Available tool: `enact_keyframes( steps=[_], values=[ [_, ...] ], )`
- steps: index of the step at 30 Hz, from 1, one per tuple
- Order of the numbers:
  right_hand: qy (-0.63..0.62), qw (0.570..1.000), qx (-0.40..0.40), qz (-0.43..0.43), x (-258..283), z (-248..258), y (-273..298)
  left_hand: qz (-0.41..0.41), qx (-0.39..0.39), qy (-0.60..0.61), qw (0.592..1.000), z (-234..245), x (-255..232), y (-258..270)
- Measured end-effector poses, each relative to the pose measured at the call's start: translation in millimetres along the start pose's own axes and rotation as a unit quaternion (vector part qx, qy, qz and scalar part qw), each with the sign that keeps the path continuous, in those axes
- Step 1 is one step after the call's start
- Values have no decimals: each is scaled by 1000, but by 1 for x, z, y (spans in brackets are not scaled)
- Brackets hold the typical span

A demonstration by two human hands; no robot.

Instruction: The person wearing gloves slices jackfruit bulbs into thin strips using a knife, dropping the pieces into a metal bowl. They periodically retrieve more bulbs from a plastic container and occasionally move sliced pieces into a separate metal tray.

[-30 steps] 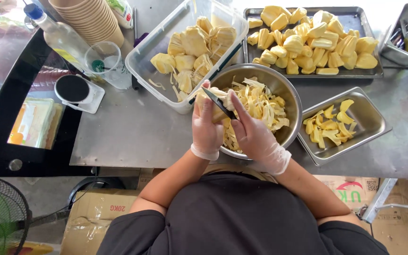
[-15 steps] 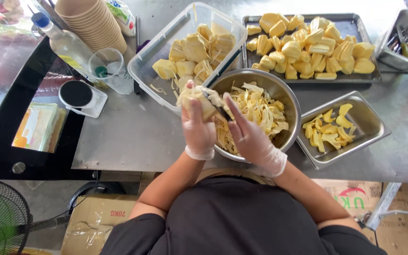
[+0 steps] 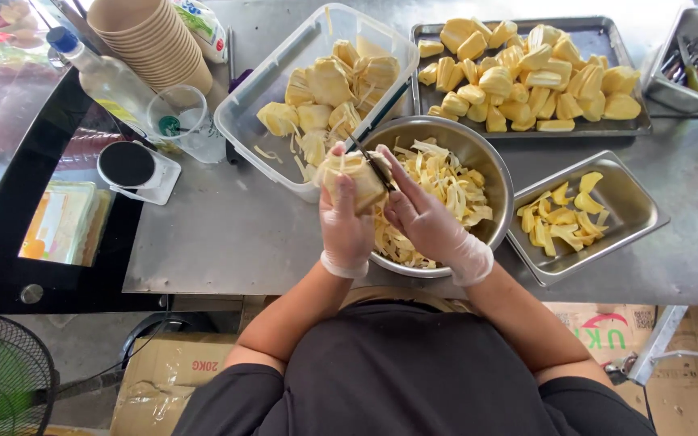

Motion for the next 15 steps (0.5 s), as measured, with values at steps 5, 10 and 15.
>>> enact_keyframes(
  steps=[5, 10, 15],
  values=[
    [-183, 982, -23, -41, -9, 7, -1, 81, 51, 217, 972, -1, 4, -11],
    [-308, 947, -4, -90, 1, 11, 10, 188, 93, 321, 923, -2, 15, -16],
    [-351, 933, 5, -80, 8, 13, 17, 235, 149, 438, 855, -4, 26, -16]
  ],
)
Point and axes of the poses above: each hand's wrist, its own y-axis away from the middle knuckle, its own z-axis out of the back of the hand, x = y × z, the point moved 4 cm from there along -y, towards the middle knuckle, and after that the axes turned 15 degrees about -y, right-handed, at the moved point
